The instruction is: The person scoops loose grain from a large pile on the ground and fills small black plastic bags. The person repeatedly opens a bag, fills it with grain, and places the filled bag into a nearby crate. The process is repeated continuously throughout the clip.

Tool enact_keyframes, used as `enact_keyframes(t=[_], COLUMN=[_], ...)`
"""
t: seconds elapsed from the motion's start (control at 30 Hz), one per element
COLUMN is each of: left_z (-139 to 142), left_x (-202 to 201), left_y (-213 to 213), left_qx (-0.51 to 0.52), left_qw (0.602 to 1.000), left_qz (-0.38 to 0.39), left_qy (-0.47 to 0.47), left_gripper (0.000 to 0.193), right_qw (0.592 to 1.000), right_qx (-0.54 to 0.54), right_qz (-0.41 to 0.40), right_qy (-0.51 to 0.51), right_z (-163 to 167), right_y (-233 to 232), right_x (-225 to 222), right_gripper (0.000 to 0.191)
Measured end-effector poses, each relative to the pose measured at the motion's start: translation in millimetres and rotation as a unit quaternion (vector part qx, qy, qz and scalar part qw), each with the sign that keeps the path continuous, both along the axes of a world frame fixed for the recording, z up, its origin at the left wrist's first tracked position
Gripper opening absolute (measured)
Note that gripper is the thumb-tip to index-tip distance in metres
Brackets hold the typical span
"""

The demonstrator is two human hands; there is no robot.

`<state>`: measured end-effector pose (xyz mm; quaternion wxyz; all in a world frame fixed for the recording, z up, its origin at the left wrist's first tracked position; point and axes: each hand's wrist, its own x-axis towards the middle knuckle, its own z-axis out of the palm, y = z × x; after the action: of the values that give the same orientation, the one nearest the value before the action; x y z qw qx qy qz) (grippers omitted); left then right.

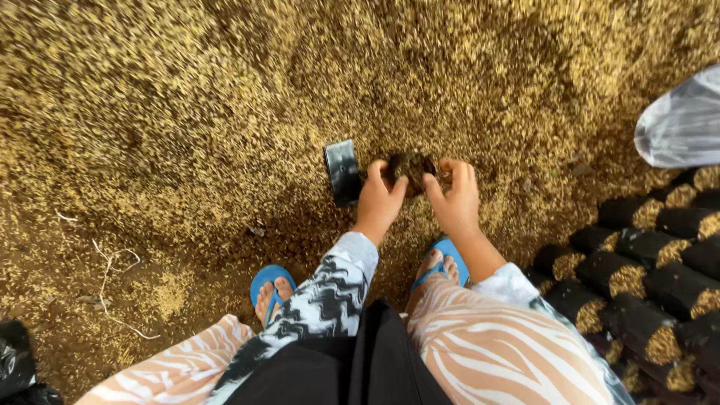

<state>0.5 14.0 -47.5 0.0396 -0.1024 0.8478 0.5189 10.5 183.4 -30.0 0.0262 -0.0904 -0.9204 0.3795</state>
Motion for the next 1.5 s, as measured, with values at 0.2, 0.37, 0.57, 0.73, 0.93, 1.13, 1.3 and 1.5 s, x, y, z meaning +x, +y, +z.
enact_keyframes(t=[0.2, 0.37, 0.57, 0.73, 0.93, 1.13, 1.3, 1.5], left_z=[-9.9, 4.4, 5.2, 0.2, 8.4, 6.7, -2.7, -15.1], left_x=[-9.2, -22.9, -32.5, -33.1, -28.7, -7.5, -4.0, 6.0], left_y=[10.4, 5.1, -1.9, 7.5, -1.2, -10.4, -14.1, -7.7], left_qx=[-0.017, -0.091, -0.021, -0.076, -0.054, 0.005, 0.047, 0.07], left_qw=[0.998, 0.991, 0.997, 0.993, 0.988, 0.993, 0.996, 0.995], left_qz=[-0.008, -0.036, -0.046, -0.042, -0.062, -0.002, 0.029, 0.068], left_qy=[-0.067, -0.087, 0.054, 0.08, 0.128, 0.114, 0.07, -0.016], left_gripper=[0.047, 0.043, 0.026, 0.016, 0.028, 0.027, 0.022, 0.03], right_qw=[0.986, 0.976, 0.993, 0.99, 0.988, 0.938, 0.951, 0.994], right_qx=[-0.059, -0.02, -0.039, -0.007, -0.012, 0.247, 0.222, 0.048], right_qz=[-0.018, 0.02, 0.095, 0.087, 0.129, 0.219, 0.206, 0.075], right_qy=[-0.158, -0.216, -0.055, -0.112, -0.088, 0.104, 0.059, 0.071], right_z=[-32.7, -24.2, -16.4, -1.8, 16.9, -4.2, -23.2, -42.6], right_y=[-11.8, -0.8, 6.8, -5.0, 27.3, 12.4, 12.8, 16.3], right_x=[-11.6, -27.7, -41.5, -47.3, -108.0, -157.0, -119.7, -71.3], right_gripper=[0.064, 0.059, 0.043, 0.033, 0.042, 0.069, 0.045, 0.021])
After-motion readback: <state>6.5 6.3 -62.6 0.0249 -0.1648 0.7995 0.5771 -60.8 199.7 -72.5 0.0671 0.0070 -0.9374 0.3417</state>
